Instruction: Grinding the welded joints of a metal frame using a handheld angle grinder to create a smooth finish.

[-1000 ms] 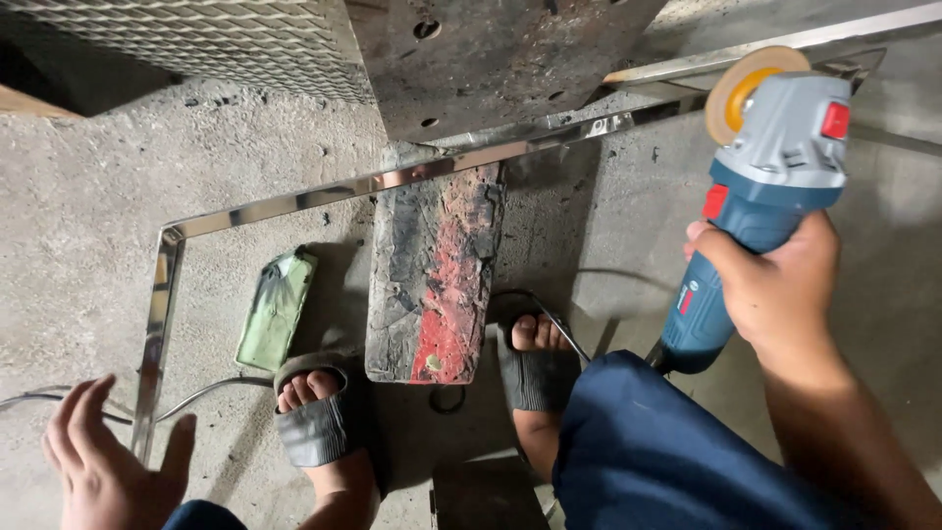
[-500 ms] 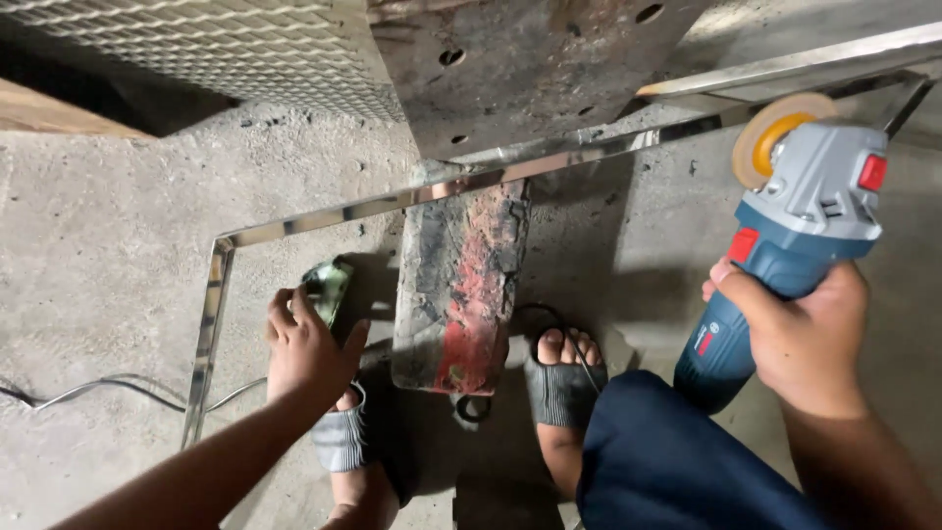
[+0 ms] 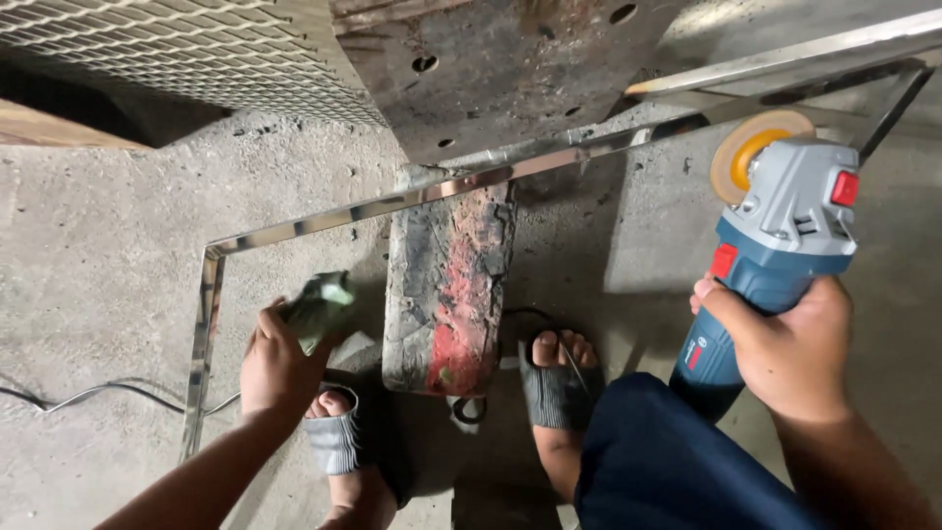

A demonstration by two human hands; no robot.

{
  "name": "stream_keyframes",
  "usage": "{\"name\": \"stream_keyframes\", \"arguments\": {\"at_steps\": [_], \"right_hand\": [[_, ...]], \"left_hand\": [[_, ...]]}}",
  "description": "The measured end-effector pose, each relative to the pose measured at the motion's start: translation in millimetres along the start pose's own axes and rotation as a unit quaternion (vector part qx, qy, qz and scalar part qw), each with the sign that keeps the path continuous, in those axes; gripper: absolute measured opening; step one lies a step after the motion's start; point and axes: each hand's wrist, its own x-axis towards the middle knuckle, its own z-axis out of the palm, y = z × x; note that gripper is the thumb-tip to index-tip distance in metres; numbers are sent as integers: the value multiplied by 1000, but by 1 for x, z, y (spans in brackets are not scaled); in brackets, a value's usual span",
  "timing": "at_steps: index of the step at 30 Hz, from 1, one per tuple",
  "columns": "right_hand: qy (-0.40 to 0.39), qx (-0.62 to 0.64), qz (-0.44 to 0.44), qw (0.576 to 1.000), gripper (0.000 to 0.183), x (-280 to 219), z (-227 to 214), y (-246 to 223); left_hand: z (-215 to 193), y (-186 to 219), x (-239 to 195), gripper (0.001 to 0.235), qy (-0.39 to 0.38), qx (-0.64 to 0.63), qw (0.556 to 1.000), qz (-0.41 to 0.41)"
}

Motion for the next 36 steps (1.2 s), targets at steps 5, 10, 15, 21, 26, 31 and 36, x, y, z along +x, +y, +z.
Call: {"name": "stream_keyframes", "arguments": {"at_steps": [5,10,15,21,26,31,36], "right_hand": [[-9,-52,-2,999,11,-2,-4,-2],[-14,-52,0,999,11,-3,-5,-5],[-41,-88,16,995,10,-4,-10,-6],[-117,-20,40,992,25,5,-22,-7],[-154,-22,121,980,35,13,-37,-17],[-207,40,184,960,31,23,-44,-14],[-248,78,207,943,36,32,-49,-16]], "left_hand": [[-6,-27,13,90,85,127,964,217],[-28,-6,9,76,-46,141,984,103],[-54,20,-4,75,-140,67,988,15],[-98,92,-38,47,-212,21,976,36],[-85,146,-37,47,-159,65,953,248],[-56,202,-25,55,-126,68,944,299],[-27,224,-10,61,48,147,897,415]]}}
